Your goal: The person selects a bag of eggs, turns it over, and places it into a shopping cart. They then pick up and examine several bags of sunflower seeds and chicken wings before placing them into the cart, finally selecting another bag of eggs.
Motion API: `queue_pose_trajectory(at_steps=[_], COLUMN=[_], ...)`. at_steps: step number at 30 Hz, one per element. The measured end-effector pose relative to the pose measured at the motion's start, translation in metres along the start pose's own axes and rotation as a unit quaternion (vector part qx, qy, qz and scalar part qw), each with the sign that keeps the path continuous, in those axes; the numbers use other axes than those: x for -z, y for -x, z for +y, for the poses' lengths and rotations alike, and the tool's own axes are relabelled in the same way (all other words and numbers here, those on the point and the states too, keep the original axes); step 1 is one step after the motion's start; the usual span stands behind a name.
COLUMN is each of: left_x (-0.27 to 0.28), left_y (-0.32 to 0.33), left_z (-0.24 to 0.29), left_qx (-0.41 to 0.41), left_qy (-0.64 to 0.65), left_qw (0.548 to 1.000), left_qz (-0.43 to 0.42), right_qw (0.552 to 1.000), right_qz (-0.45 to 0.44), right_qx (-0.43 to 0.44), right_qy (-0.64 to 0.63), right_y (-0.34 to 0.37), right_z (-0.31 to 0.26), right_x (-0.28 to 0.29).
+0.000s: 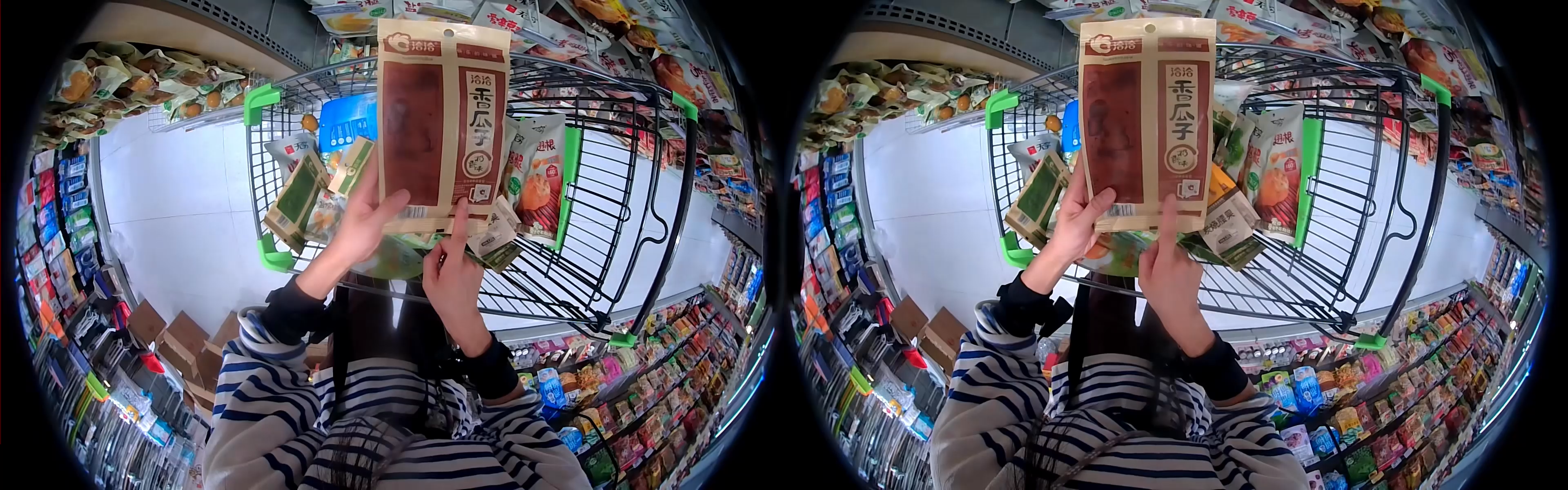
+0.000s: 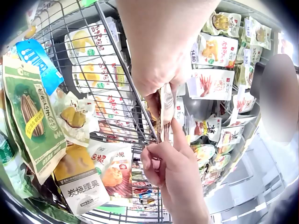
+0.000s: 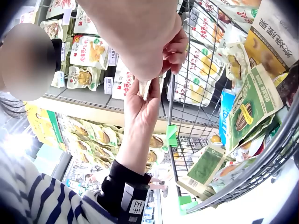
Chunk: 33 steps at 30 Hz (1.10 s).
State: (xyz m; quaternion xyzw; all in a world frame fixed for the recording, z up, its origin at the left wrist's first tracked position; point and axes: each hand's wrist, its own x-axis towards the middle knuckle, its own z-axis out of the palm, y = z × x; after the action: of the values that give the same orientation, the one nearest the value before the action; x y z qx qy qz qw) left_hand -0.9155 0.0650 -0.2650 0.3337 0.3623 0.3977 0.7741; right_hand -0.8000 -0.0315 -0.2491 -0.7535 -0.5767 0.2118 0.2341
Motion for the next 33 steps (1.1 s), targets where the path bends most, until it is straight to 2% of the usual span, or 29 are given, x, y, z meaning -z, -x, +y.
queue_pose_trajectory(at_steps=[5,8,11,12,13,15,16,18,20,22,24,28,29,32,33], left_x=[-0.002,-0.002,0.009,0.006,0.015,0.035,0.045,0.066,0.094,0.102,0.112,0.126,0.133,0.162,0.134], left_y=[0.0,0.0,-0.002,0.0,0.003,0.011,0.015,0.025,0.031,0.031,0.022,-0.012,-0.022,-0.043,-0.043], left_z=[0.002,0.0,-0.011,-0.004,-0.003,-0.003,0.001,0.005,0.007,0.014,0.017,0.003,-0.008,-0.065,-0.057], left_qx=[0.015,0.001,-0.024,0.002,0.004,0.002,-0.027,-0.01,-0.061,0.032,0.028,0.055,0.061,-0.063,0.068], left_qy=[0.013,-0.002,-0.108,-0.097,-0.143,-0.208,-0.262,-0.268,-0.508,-0.55,-0.636,-0.739,-0.798,-0.861,-0.866], left_qw=[1.0,1.0,0.994,0.995,0.99,0.977,0.964,0.961,0.855,0.824,0.757,0.664,0.594,0.487,0.483], left_qz=[-0.012,-0.007,-0.007,0.002,0.013,0.034,0.041,0.068,0.084,0.135,0.149,0.097,0.082,0.135,0.114], right_qw=[1.0,1.0,0.995,0.992,0.989,0.985,0.984,0.983,0.983,0.982,0.985,0.989,0.987,0.982,0.981], right_qz=[0.01,-0.009,-0.062,-0.086,-0.094,-0.09,-0.081,-0.079,-0.076,-0.076,-0.071,-0.078,-0.089,-0.112,-0.114], right_qx=[0.014,-0.012,-0.067,-0.085,-0.082,-0.105,-0.111,-0.121,-0.129,-0.134,-0.115,-0.076,-0.082,-0.098,-0.101], right_qy=[-0.003,-0.007,-0.027,-0.039,-0.076,-0.105,-0.116,-0.11,-0.106,-0.108,-0.109,-0.098,-0.102,-0.114,-0.117], right_y=[0.0,0.0,0.0,0.001,0.001,0.0,0.0,0.001,0.002,0.001,-0.001,-0.002,-0.002,-0.002,-0.001], right_z=[0.002,0.0,-0.001,0.0,0.004,0.01,0.013,0.026,0.039,0.046,0.044,0.037,0.035,0.029,0.031], right_x=[-0.001,0.001,0.003,0.003,0.005,0.01,0.015,0.017,0.016,0.014,0.013,0.008,0.008,0.007,0.005])
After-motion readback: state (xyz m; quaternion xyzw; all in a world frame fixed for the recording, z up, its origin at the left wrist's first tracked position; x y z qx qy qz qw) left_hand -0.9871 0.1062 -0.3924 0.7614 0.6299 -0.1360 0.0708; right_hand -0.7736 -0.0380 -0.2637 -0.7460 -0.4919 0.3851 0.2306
